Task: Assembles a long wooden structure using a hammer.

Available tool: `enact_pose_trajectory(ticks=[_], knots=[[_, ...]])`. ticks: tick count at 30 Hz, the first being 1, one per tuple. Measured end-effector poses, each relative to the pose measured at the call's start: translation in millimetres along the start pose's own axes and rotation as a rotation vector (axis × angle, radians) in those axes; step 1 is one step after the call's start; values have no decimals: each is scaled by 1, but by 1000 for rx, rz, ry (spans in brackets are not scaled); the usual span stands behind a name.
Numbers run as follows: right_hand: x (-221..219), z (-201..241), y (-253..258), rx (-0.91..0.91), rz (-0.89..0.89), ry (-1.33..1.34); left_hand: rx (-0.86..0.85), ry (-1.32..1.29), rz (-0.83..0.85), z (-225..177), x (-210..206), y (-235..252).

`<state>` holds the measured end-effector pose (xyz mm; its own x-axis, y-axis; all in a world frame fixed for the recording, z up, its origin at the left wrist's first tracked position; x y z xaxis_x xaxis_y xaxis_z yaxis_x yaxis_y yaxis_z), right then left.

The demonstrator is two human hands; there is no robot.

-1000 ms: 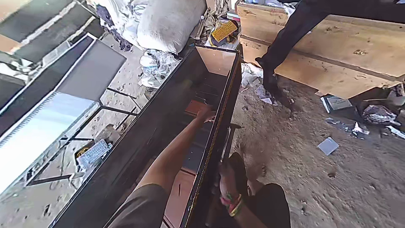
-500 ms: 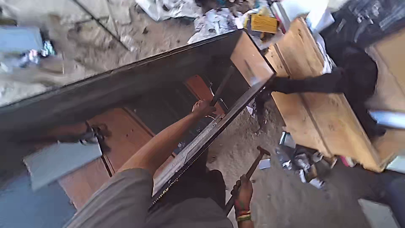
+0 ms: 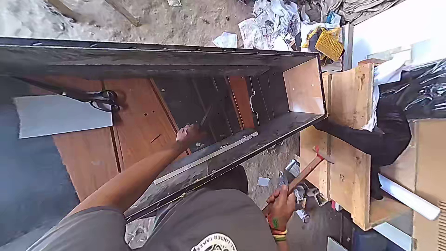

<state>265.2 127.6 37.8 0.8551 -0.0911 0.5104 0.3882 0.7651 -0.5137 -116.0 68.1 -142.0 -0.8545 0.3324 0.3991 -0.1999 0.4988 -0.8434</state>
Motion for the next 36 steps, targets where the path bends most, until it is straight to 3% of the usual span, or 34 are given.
enact_pose_trajectory(ticks=[6, 12, 16, 21, 25, 28, 30, 33, 36], knots=[[-11, 51, 16, 472, 236, -208, -17, -49, 33, -3, -19, 12], [-19, 70, 45, 568, 521, -446, 11, -49, 16, -6, -21, 23], [-20, 86, 85, 650, 656, -586, 35, 85, -117, -26, -6, -7], [-17, 128, 144, 876, 792, -669, 75, -57, -272, -53, 16, -57], [-24, 163, 182, 1009, 886, -694, -29, -465, -747, -96, 12, -123], [-39, 186, 193, 1053, 960, -711, -208, -583, -1125, -142, -22, -175], [-51, 201, 188, 1087, 1003, -690, -327, -657, -1241, -167, -54, -195], [-61, 210, 170, 1149, 1062, -658, -323, -853, -1167, -191, -114, -201], [-64, 207, 143, 1190, 1116, -674, -194, -975, -814, -191, -173, -178]])
Point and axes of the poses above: each hand's wrist, its own y-axis towards the middle knuckle, its own x-axis out of the back of the hand, z = x × y, the point moved 2 cm from there along y, towards the middle knuckle, and after that the axes turned 10 degrees about -x, right-handed, at the moved point
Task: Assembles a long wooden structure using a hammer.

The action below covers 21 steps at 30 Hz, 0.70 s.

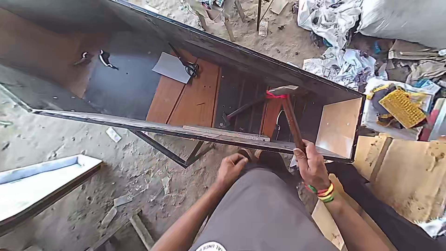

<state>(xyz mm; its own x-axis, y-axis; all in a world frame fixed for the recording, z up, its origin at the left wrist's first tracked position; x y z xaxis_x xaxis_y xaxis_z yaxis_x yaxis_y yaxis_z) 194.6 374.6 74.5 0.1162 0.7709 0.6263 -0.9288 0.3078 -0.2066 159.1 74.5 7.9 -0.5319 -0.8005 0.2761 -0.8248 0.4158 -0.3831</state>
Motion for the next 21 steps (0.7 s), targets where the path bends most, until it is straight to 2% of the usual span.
enact_pose_trajectory(ticks=[2, 4, 5, 9, 11, 14, 16, 17, 18, 20, 21], knots=[[-11, 11, -5, -7, 89, 15, 230, 43, 184, 36, -14, -6], [-18, 14, -10, -20, 182, 21, 395, -35, 182, 55, -25, -12], [-18, 13, -12, -26, 221, 15, 448, -124, 87, 62, -30, -14], [-17, 9, -4, -58, 342, -12, 599, -560, -497, 82, -40, 1], [-14, 7, 9, -87, 411, -6, 662, -750, -651, 83, -42, 24], [-4, 1, 39, -142, 564, -69, 659, -915, -759, 70, -57, 55], [7, -5, 66, -179, 701, -160, 532, -814, -817, 54, -70, 67], [13, -9, 79, -183, 758, -228, 499, -712, -817, 43, -74, 73], [21, -15, 88, -185, 804, -307, 508, -719, -844, 29, -79, 78], [35, -27, 104, -155, 867, -465, 618, -781, -915, -35, -71, 89], [41, -34, 110, -147, 905, -541, 637, -854, -1023, -70, -68, 95]])
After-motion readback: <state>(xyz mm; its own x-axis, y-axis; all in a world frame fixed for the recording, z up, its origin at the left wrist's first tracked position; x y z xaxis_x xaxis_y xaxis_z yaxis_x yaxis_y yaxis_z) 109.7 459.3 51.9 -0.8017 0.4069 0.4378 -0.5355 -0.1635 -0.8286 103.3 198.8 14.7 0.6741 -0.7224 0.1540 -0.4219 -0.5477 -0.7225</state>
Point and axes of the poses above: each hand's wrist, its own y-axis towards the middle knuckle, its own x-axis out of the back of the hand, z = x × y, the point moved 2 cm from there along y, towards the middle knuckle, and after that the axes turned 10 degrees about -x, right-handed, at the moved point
